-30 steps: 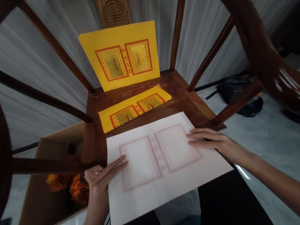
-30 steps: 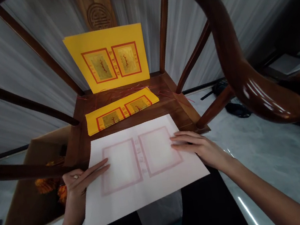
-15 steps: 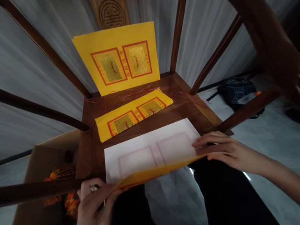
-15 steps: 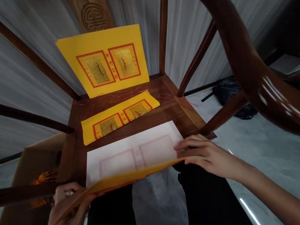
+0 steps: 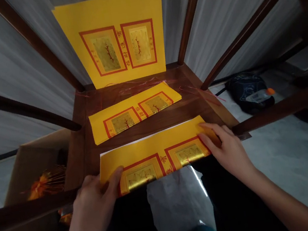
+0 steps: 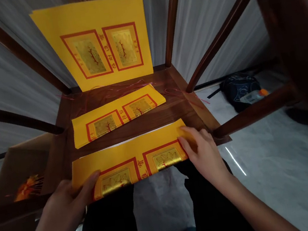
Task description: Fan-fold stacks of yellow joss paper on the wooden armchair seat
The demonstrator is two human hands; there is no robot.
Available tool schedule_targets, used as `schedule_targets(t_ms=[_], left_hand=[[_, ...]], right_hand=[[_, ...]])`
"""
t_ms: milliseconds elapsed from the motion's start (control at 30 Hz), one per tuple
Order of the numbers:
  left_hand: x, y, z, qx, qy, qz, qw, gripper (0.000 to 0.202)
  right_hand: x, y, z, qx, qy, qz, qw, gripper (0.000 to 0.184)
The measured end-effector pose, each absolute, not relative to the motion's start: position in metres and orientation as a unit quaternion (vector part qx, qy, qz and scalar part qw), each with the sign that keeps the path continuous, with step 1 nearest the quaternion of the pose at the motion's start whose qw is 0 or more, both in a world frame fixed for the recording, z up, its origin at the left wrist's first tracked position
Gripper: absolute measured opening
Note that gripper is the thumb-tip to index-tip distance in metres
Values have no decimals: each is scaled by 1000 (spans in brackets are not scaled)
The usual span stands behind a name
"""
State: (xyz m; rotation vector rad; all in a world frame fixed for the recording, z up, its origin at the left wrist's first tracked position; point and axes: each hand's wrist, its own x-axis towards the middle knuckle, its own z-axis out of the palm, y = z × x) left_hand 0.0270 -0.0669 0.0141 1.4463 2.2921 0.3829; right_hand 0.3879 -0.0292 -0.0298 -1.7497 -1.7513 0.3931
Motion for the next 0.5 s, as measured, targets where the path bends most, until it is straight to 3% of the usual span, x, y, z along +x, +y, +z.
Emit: schedule_targets(t_ms=[67, 233, 500], left_hand=[[28, -64, 14, 509, 828, 117, 202, 63], [29, -58, 14, 493, 842, 73, 208, 66], [36, -63, 14, 467, 850, 118, 212, 65]], right_hand=[[386, -30, -30, -642, -694, 121, 301, 35], [386, -28, -33, -635, -711, 87, 289, 39], [386, -27, -36, -633, -714, 74, 289, 40]])
